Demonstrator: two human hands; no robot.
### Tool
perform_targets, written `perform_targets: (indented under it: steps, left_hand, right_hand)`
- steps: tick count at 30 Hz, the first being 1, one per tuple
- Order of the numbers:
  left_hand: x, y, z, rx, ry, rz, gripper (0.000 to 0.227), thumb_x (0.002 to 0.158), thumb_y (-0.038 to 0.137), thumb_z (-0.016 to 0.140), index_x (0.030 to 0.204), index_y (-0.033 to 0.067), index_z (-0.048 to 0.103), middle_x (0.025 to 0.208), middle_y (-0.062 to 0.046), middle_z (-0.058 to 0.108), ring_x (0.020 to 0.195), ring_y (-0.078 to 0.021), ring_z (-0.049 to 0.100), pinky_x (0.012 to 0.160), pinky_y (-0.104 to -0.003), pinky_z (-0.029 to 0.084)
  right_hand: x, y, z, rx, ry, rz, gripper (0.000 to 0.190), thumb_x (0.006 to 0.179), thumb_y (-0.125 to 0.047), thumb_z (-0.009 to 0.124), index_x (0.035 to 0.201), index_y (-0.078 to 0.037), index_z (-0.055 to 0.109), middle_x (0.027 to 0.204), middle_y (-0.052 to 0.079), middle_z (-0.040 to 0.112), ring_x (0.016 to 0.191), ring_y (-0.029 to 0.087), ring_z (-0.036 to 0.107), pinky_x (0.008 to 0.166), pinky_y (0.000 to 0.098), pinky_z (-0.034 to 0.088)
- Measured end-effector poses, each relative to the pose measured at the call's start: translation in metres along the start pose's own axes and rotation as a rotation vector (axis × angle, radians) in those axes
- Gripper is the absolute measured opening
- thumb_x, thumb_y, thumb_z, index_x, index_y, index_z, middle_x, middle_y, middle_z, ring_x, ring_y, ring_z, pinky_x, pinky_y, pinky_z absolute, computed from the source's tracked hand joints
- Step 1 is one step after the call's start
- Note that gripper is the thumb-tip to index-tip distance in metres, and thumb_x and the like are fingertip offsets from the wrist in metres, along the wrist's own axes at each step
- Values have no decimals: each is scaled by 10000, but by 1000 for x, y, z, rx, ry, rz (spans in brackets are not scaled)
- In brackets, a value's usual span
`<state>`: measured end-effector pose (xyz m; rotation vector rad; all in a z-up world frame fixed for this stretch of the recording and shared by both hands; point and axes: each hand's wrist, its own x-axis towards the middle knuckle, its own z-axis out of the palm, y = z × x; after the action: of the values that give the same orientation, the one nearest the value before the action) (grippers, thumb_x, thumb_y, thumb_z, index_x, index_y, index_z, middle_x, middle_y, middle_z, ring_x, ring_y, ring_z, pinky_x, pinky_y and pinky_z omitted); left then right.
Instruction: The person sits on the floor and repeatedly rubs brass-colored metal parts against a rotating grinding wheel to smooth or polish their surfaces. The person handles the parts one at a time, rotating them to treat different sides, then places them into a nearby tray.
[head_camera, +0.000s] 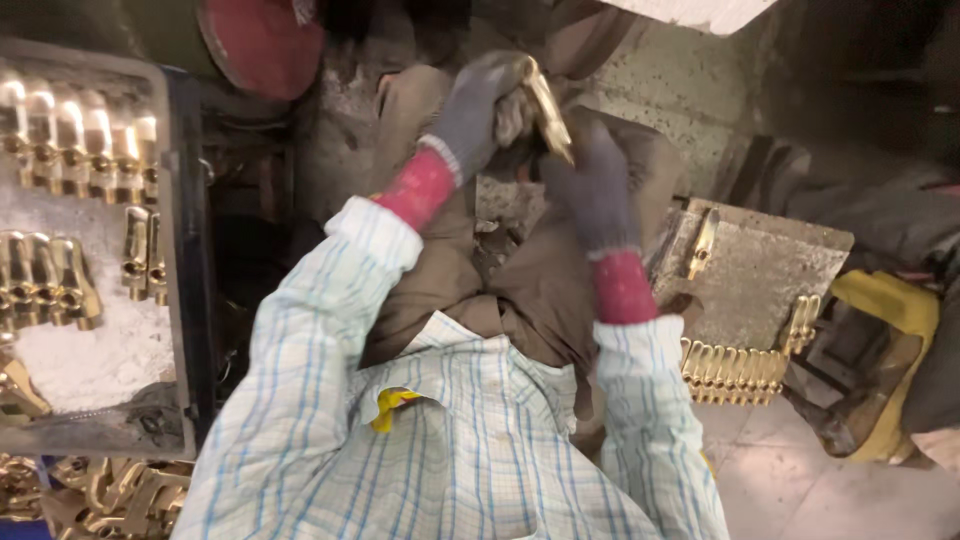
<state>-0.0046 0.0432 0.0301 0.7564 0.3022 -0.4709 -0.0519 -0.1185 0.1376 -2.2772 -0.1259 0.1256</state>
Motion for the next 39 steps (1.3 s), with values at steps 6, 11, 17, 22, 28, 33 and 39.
perform_targets:
  steps: [6,11,17,22,28,33,39]
  left_hand:
    - [-29,11,9,-178,-271,-112,377,1021,200,504,1243,-71,643,836,-143,702,617,-166,632,555,-293,532]
    - [-4,-5,24,-86,-100,-157,269,1035,171,526,1128,-19,692,754,-88,663,505,-80,540,427,-201,401]
    - [7,-22,18,-13,-75,-40,198,1021,140,535,945,12,666,666,-56,615,438,-63,468,373,-214,316]
    - [13,-28,19,38,-86,38,199,1013,137,564,936,-5,680,647,-55,616,417,-84,468,367,-252,332]
    - [17,-39,18,72,-12,70,222,1000,153,571,987,-3,729,656,-15,591,472,-65,499,420,-245,365]
    - [17,-45,14,317,40,175,224,1029,174,601,931,-13,677,719,-17,576,568,-71,506,503,-265,433]
    - [20,-55,16,-206,3,-31,235,961,189,617,1075,-14,642,878,-80,644,698,-158,613,615,-326,532]
  right_hand:
    - [-46,13,-10,334,-200,309,588,881,-44,629,1457,10,524,1092,238,678,948,365,696,822,426,549]
    - [-20,23,-9,-196,-246,245,449,938,-165,692,1294,43,513,1086,283,693,1055,437,673,888,476,521]
    - [0,38,-11,-183,-360,302,478,817,-248,817,1104,23,548,1011,227,701,946,361,698,830,458,533]
    - [7,35,-11,94,-424,471,386,806,-196,767,1064,-10,550,843,121,660,647,205,639,537,368,516]
    - [6,26,-17,653,-461,636,134,773,4,680,892,22,621,637,65,558,431,148,512,365,315,393]
    - [11,34,-15,922,-480,716,38,831,-19,638,862,3,639,597,66,569,399,147,476,367,315,364]
    - [6,35,-18,1247,-451,741,194,1030,-154,568,981,34,583,703,30,508,521,138,412,483,314,357]
